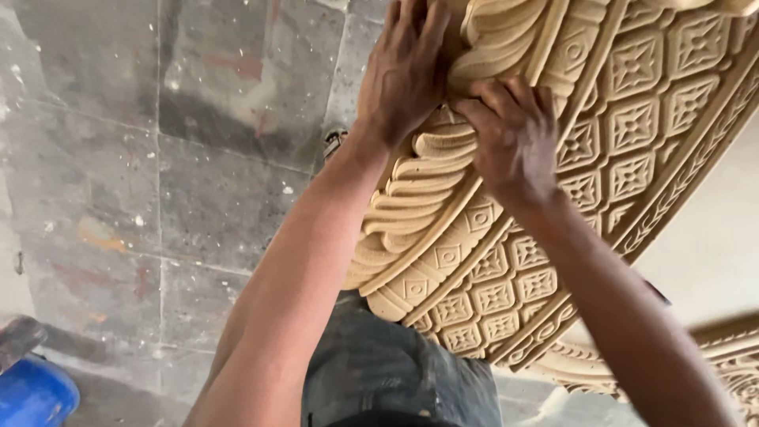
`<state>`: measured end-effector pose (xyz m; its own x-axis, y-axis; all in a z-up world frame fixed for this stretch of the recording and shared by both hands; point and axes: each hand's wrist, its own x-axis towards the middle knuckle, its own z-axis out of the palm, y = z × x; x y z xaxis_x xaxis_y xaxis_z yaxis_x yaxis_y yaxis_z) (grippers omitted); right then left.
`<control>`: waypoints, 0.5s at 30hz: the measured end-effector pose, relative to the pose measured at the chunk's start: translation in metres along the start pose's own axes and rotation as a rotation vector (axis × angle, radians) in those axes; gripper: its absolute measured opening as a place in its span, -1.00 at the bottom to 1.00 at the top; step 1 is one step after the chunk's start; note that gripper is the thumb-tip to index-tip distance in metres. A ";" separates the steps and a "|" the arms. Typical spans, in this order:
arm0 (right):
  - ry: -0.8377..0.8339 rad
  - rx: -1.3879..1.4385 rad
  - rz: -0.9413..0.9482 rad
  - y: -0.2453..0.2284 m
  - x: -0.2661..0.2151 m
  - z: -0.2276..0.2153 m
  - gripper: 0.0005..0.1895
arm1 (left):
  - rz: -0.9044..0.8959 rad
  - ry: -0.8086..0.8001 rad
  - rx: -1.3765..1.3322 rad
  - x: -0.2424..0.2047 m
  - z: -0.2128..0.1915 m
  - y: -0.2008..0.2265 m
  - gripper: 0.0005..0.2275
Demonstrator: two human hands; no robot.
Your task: The person sands the intricate carved details of a large wooden headboard by hand using a piece of sandpaper, moving the paper through the grooves and over the raised patterns.
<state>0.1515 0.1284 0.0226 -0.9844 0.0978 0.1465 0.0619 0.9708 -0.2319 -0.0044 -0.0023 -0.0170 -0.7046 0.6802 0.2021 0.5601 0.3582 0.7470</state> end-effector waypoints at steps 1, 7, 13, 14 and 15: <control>-0.051 -0.060 -0.065 0.008 0.005 -0.009 -0.70 | 0.034 0.039 0.011 0.003 0.000 0.000 -0.47; -0.258 -0.103 0.014 0.006 0.023 -0.008 -0.70 | -0.008 -0.002 0.062 0.002 0.006 -0.001 -0.46; -0.237 -0.057 0.015 0.002 0.018 -0.019 -0.76 | -0.001 0.011 -0.041 0.001 0.002 -0.001 -0.49; -0.237 -0.051 0.020 0.002 0.019 -0.020 -0.76 | -0.002 0.011 -0.072 -0.001 -0.001 -0.004 -0.47; -0.294 -0.051 0.103 0.002 0.020 -0.019 -0.76 | -0.002 0.004 -0.070 -0.003 -0.002 -0.004 -0.47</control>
<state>0.1351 0.1364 0.0436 -0.9775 0.1359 -0.1615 0.1648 0.9695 -0.1817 -0.0055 -0.0065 -0.0196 -0.7070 0.6774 0.2031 0.5272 0.3134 0.7898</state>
